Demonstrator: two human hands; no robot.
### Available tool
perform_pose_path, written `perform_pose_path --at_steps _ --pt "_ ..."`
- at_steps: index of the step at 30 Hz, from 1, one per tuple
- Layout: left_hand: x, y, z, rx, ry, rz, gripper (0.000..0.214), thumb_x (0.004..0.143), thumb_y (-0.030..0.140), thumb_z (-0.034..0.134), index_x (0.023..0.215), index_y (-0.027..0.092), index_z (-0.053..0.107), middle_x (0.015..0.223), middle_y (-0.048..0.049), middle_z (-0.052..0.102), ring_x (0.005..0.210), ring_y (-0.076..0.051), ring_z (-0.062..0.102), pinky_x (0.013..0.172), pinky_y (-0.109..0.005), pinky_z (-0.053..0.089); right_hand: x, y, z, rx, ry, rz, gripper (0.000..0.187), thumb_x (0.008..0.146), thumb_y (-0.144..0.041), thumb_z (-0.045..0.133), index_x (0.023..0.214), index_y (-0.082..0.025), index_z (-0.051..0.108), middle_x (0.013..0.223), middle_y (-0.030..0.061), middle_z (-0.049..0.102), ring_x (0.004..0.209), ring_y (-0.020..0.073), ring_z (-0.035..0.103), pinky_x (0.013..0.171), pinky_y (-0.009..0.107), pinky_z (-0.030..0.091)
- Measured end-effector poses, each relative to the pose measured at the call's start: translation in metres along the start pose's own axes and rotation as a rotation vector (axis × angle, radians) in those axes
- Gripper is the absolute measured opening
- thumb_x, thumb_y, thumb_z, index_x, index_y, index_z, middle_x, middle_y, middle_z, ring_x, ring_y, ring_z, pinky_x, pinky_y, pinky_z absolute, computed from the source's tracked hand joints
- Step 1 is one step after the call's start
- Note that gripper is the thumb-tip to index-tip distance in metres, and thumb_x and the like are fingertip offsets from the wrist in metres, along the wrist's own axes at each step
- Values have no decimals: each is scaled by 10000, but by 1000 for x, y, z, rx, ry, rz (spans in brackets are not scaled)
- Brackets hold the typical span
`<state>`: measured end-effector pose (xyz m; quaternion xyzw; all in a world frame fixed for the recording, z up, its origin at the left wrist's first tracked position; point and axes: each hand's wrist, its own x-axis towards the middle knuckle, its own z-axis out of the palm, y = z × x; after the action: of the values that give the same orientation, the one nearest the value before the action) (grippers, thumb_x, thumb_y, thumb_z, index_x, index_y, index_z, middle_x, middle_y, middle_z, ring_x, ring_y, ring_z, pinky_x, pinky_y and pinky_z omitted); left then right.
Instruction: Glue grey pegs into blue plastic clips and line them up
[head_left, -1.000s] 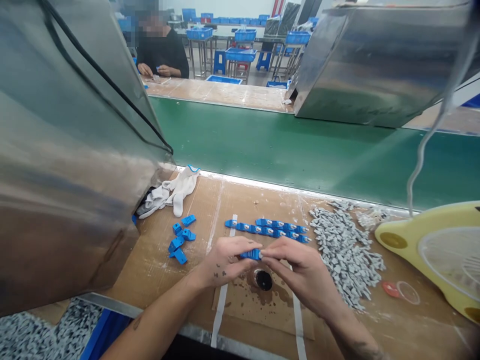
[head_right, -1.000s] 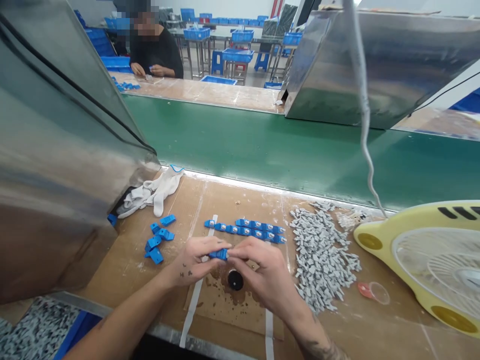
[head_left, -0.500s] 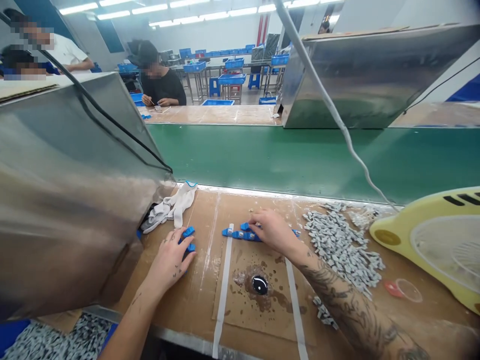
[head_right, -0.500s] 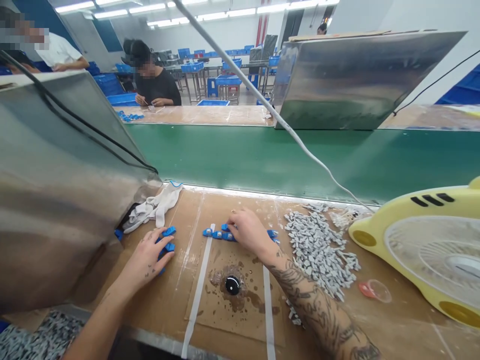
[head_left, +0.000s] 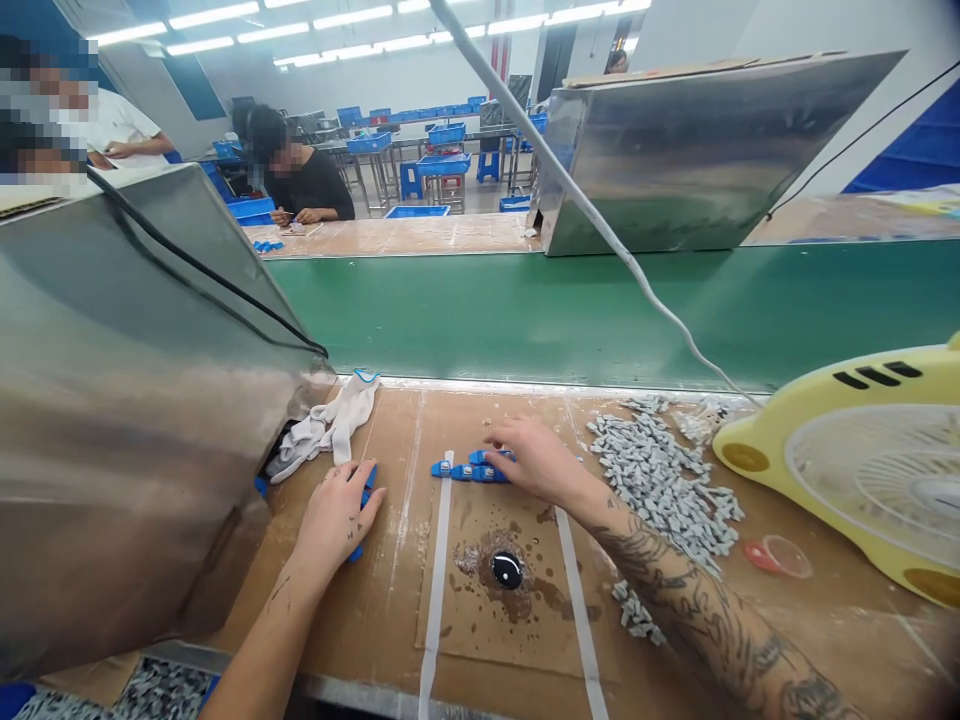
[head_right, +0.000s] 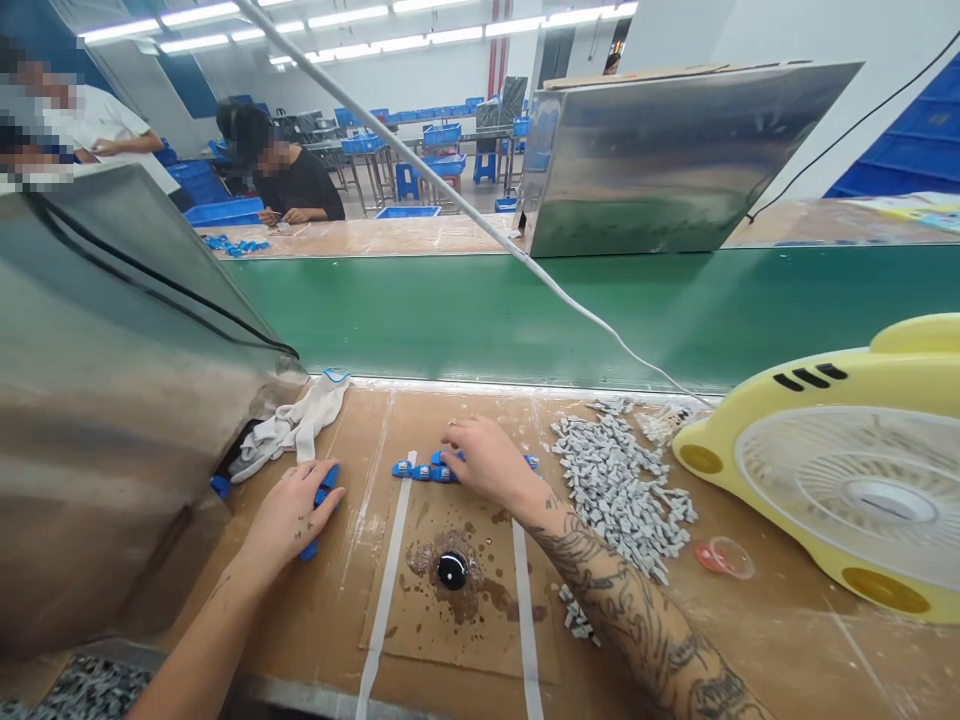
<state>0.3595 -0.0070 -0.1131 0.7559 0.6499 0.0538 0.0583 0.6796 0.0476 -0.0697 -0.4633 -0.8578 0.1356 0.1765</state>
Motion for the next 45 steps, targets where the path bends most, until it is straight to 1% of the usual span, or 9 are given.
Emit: perform_pose_path --at_steps 5,8,13,16,19,26,36,41,45 --pt "16 8 -3 183 -47 -23 305 947 249 434 1125 177 671 1001 -132 682 962 -323 623 808 -422 487 -44 34 -46 -18 154 134 164 957 -248 582 1007 -178 722 948 63 723 910 240 627 820 356 461" --pt "22 8 -10 55 39 27 276 936 247 441 1058 178 678 1006 -119 695 978 -316 638 836 -423 491 -83 56 -61 -188 -14 235 181 929 -207 579 821 -205 725 794 38 701 780 229 632 686 319 434" --pt "24 28 -17 -746 306 -81 357 928 416 546 1190 185 620 1096 -93 686 967 -242 657 832 -369 539 -131 61 -38 -447 -273 338 155 848 -192 682 693 -187 677 746 67 671 756 257 640 617 309 391" --pt "20 57 -10 -1364 142 -69 379 908 424 615 1191 173 607 1019 -94 677 883 -221 672 640 -292 552 -137 53 -23 -453 -290 337 137 851 -171 695 714 -172 687 786 84 668 823 281 639 662 324 414" --pt "14 81 -1 -1619 -61 31 341 859 343 709 1142 162 656 1008 -96 674 819 -188 669 649 -277 557 -136 47 -19 -451 -300 329 164 898 -144 641 746 -178 692 799 73 652 845 272 627 689 331 423" --pt "4 93 15 -1626 -407 149 442 777 241 789 1201 206 668 991 -63 672 876 -167 639 782 -281 526 -146 50 -8 -392 -197 308 164 924 -127 566 825 -169 689 861 79 622 872 263 592 767 366 450" --pt "2 93 25 -1651 -499 122 304 733 236 804 933 145 594 964 -60 629 852 -168 654 769 -280 497 -161 56 0 -86 -14 170 265 1005 -304 484 988 -216 733 916 81 721 826 253 662 738 377 538" --pt "0 90 26 -1638 -483 100 351 771 323 794 922 176 514 761 36 526 635 -76 504 598 -195 409 -159 23 -9 191 120 215 196 972 -389 612 945 -261 757 868 22 749 738 204 710 637 282 569" --pt "0 90 28 -1689 -474 33 428 691 359 851 842 184 491 669 74 443 554 -55 438 533 -172 367 -145 -9 -12 380 96 173 185 990 -336 601 991 -275 776 905 22 753 790 193 719 689 265 578"
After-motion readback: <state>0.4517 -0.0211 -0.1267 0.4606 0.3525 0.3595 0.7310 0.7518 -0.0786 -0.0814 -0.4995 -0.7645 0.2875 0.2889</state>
